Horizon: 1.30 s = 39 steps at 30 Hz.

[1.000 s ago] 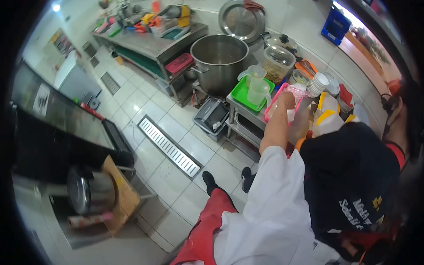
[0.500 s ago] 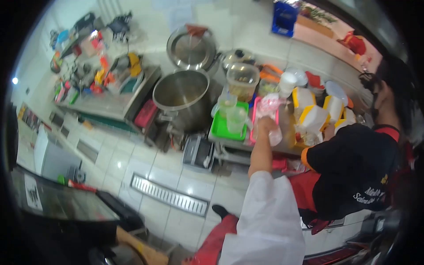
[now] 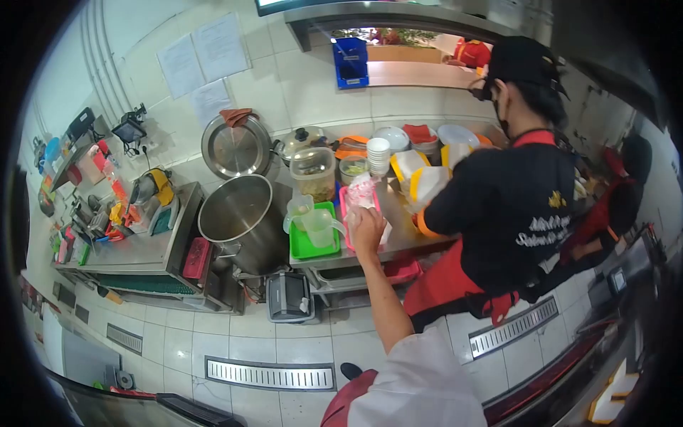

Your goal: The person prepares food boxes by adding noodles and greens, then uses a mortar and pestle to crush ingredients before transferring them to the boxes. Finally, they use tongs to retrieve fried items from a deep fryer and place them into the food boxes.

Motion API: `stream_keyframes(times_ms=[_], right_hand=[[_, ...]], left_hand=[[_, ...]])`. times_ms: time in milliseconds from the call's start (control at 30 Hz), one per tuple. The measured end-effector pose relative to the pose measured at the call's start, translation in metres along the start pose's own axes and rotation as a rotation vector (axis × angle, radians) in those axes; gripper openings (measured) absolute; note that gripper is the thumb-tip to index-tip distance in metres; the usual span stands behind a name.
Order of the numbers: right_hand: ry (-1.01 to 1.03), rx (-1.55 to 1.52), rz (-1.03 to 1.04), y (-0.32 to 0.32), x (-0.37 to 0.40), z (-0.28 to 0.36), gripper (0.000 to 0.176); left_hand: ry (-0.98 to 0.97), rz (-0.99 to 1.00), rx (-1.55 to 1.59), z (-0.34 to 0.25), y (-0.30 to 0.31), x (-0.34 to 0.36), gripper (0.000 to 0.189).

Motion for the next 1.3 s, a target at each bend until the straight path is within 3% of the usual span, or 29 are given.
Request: stream_keyframes(times_ms=[67,133,267,333,400,467,533,567,600,633,667,700,733,767,800,833,867,900,933,967,1033,1133,1300], right_hand=[[0.068,-0.086,-0.064,0.063,0.009,0.023,0.018],[-0.170,-0.387,0.273,0.083,0.039,0.002,0.018],[-0.306,-0.750,0.762,0.175,0.110,-0.027,0.023],[-0.352,-0.761,1.013,0.224,0.149,-0.061,0.023],[-0.288,-0.511,1.122,0.278,0.171,-0.107,0.024],[-0.253,-0.283,1.143,0.326,0.184,-0.170,0.021],[-0.421,-0.084,1.084,0.379,0.181,-0.238,0.016],[-0.437,-0.057,0.959,0.400,0.182,-0.282,0.015],[-0.363,0.057,0.872,0.420,0.178,-0.325,0.015],[-0.289,0.174,0.785,0.441,0.166,-0.358,0.014],[-0.265,0.315,0.712,0.458,0.152,-0.386,0.014],[-0.236,0.455,0.648,0.475,0.136,-0.413,0.014],[-0.216,0.426,0.580,0.490,0.118,-0.430,0.012],[-0.183,0.397,0.505,0.503,0.092,-0.449,0.010],[-0.228,0.355,0.533,0.506,0.076,-0.477,0.009],[-0.271,0.309,0.552,0.507,0.059,-0.504,0.009],[-0.268,0.314,0.487,0.509,0.040,-0.526,0.010],[-0.258,0.318,0.425,0.509,0.020,-0.544,0.011],[-0.226,0.279,0.410,0.505,-0.003,-0.553,0.012],[-0.193,0.237,0.400,0.500,-0.026,-0.562,0.014],[-0.195,0.050,0.418,0.470,-0.062,-0.601,0.016],[-0.266,-0.075,0.441,0.408,-0.108,-0.647,0.021],[-0.306,-0.203,0.440,0.299,-0.171,-0.671,0.024]], left_hand=[[-0.010,0.026,-0.039,0.025,0.003,-0.006,0.040],[-0.034,0.041,-0.061,0.063,0.004,-0.025,0.040],[-0.075,0.127,-0.224,0.068,-0.001,-0.037,0.041],[-0.067,0.165,-0.446,0.052,-0.012,-0.049,0.037],[-0.079,0.166,-0.514,0.041,-0.029,-0.048,0.036],[-0.130,0.144,-0.492,0.023,-0.057,-0.039,0.035],[-0.343,0.300,-0.842,0.006,-0.104,-0.038,0.030],[-0.447,0.385,-1.020,-0.001,-0.127,-0.034,0.027],[-0.450,0.517,-1.318,0.003,-0.152,-0.034,0.024],[-0.440,0.493,-1.235,-0.003,-0.170,-0.034,0.022],[-0.598,0.519,-1.457,-0.012,-0.198,-0.023,0.020],[-0.164,0.352,-1.129,-0.014,-0.209,-0.034,0.019],[-0.732,0.520,-1.524,-0.027,-0.255,-0.018,0.021],[-0.628,0.516,-1.582,-0.037,-0.286,-0.010,0.021],[-0.608,0.483,-1.559,-0.036,-0.315,-0.016,0.022],[-0.966,0.602,-1.599,-0.055,-0.362,0.020,0.022],[-0.724,0.611,-1.653,-0.077,-0.393,0.044,0.023],[-0.756,0.511,-1.231,-0.093,-0.417,0.046,0.023],[-0.897,0.404,-1.097,-0.108,-0.438,0.064,0.028],[-0.705,0.361,-0.930,-0.113,-0.455,0.063,0.034],[-0.582,0.306,-0.768,-0.119,-0.487,0.070,0.032],[-0.491,0.315,-0.724,-0.116,-0.533,0.087,0.032],[-0.372,0.304,-0.684,-0.105,-0.589,0.098,0.031]])
Point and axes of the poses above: each hand's wrist, its own x-axis away from the middle knuckle, its own y-axis out of the back of the hand, z = x × y, the point moved 8 cm from there along -x, towards the middle knuckle, and after that the axes turned 7 degrees about x, right-handed, at the moved point
